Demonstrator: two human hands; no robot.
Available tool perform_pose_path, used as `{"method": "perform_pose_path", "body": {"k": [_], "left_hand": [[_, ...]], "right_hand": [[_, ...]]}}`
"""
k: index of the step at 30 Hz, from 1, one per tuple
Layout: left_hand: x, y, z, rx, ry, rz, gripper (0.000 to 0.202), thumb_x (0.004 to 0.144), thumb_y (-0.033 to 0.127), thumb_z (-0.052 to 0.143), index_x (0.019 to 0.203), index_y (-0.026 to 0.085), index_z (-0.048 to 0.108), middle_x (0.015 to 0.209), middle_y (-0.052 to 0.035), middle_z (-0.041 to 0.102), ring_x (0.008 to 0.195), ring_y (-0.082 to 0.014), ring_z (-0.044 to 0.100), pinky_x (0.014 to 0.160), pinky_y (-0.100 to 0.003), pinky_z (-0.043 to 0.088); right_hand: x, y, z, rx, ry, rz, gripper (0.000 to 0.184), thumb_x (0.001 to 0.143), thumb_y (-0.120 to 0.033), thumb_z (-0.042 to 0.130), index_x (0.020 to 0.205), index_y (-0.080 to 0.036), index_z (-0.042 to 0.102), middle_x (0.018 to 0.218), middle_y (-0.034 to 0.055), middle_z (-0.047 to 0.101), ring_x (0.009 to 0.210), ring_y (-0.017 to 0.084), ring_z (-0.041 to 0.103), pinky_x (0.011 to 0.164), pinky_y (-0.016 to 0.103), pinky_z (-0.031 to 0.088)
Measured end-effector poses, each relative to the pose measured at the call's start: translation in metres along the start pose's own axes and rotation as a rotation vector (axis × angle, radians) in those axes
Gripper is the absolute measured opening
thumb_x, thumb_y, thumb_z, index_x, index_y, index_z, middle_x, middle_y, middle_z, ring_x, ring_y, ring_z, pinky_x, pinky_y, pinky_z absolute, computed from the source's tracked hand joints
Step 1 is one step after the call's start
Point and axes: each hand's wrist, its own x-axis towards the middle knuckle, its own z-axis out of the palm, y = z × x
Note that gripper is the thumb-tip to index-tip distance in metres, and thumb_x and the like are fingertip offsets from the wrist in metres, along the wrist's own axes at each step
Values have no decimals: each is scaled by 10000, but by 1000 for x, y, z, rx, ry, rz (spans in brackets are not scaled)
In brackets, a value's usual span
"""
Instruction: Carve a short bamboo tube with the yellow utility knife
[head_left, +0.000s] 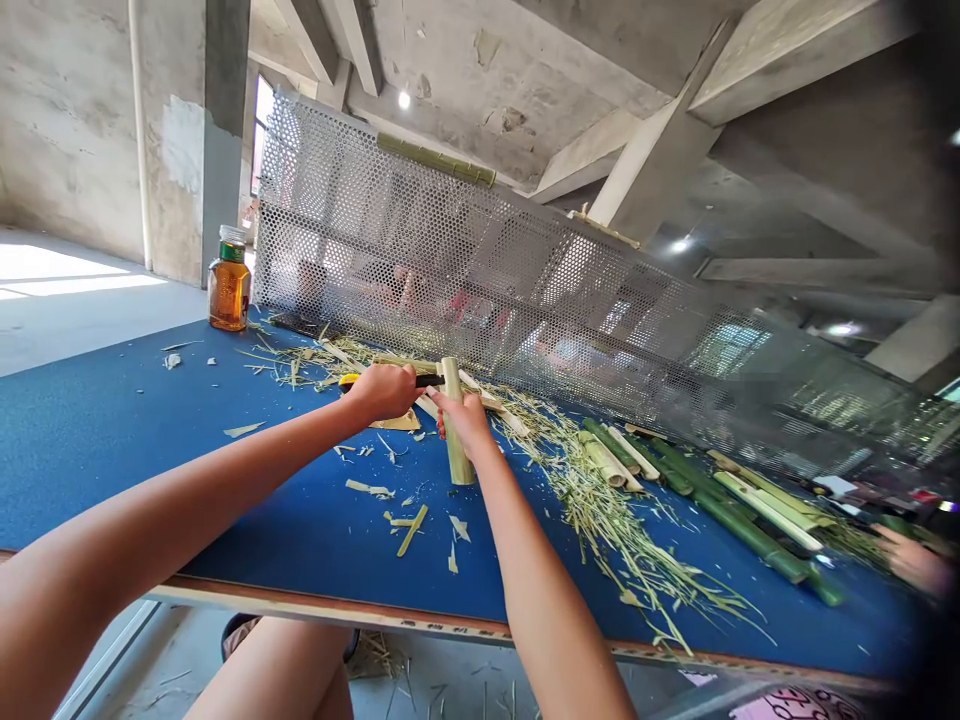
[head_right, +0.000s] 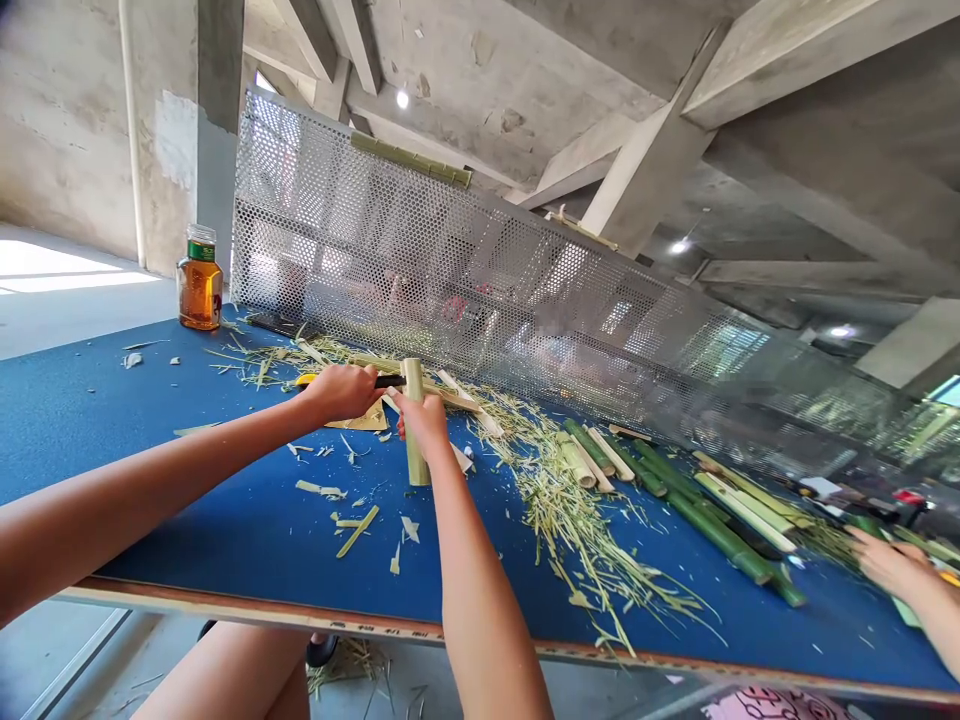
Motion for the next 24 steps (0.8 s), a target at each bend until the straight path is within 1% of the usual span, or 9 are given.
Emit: {"method": "perform_pose_path", "body": {"k": [7, 9, 11, 12, 14, 15, 17, 22, 24], "left_hand": [[8, -8, 2, 9, 15, 11, 541, 881, 490, 245, 1021, 65, 550, 900, -214, 640, 848, -320, 630, 679, -373, 454], [11, -23, -3, -16, 4, -129, 533, 890, 465, 240, 1025, 62, 562, 907, -223, 637, 854, -311, 630, 674, -365, 455], [13, -47, -10, -25, -11, -388, 545, 904, 428, 210, 1003, 41, 581, 886, -245, 632, 850, -314, 632, 647, -360, 456], [12, -60, -14, -9, 11, -461, 565, 903, 436, 205, 989, 31, 589, 892, -258, 627, 859, -326, 629, 637, -367, 456], [10, -78, -21, 40, 110, -508, 599, 895, 466, 200, 1030, 11, 567, 903, -268, 625, 873, -345, 623, 658, -391, 454], [8, -81, -23, 31, 110, -491, 597, 891, 471, 206, 1026, 15, 566, 898, -259, 631, 865, -343, 626, 666, -391, 454], [4, -74, -24, -2, 79, -420, 582, 887, 479, 206, 1022, 43, 566, 903, -235, 641, 864, -325, 631, 682, -378, 454], [-4, -14, -10, -68, 4, -64, 568, 878, 513, 198, 1003, 101, 568, 852, -169, 656, 818, -288, 640, 674, -352, 455], [-8, 1, -4, -91, -15, 35, 551, 879, 510, 204, 994, 108, 563, 847, -155, 658, 806, -277, 640, 659, -339, 457]], "right_hand": [[-2, -4, 3, 34, -77, 55, 371, 587, -478, 712, 533, -192, 481, 375, -34, 472, 316, 95, 429, 334, 239, 364], [-3, -5, 2, 29, -107, 79, 377, 576, -476, 724, 527, -187, 488, 378, -28, 480, 318, 95, 434, 331, 236, 364], [-4, -6, -1, 27, -135, 106, 385, 564, -477, 735, 517, -184, 491, 382, -21, 488, 319, 95, 435, 330, 237, 369], [-4, -5, -2, 38, -135, 108, 387, 562, -481, 737, 519, -184, 493, 386, -20, 491, 321, 93, 434, 332, 236, 372], [-1, -3, -5, 85, -113, 85, 387, 563, -493, 735, 541, -184, 502, 400, -23, 499, 335, 90, 438, 343, 232, 381], [1, -1, -7, 120, -101, 64, 390, 563, -504, 732, 560, -184, 509, 415, -24, 508, 348, 89, 446, 354, 230, 390], [5, 4, -10, 200, -104, 12, 401, 555, -524, 731, 621, -180, 534, 459, -25, 535, 382, 90, 470, 385, 227, 410], [9, 14, -14, 369, -87, -60, 462, 537, -547, 731, 746, -182, 540, 522, -36, 558, 432, 90, 494, 444, 225, 425], [9, 14, -13, 411, -73, -104, 460, 555, -559, 712, 752, -191, 518, 527, -44, 554, 436, 89, 494, 457, 227, 424]]}}
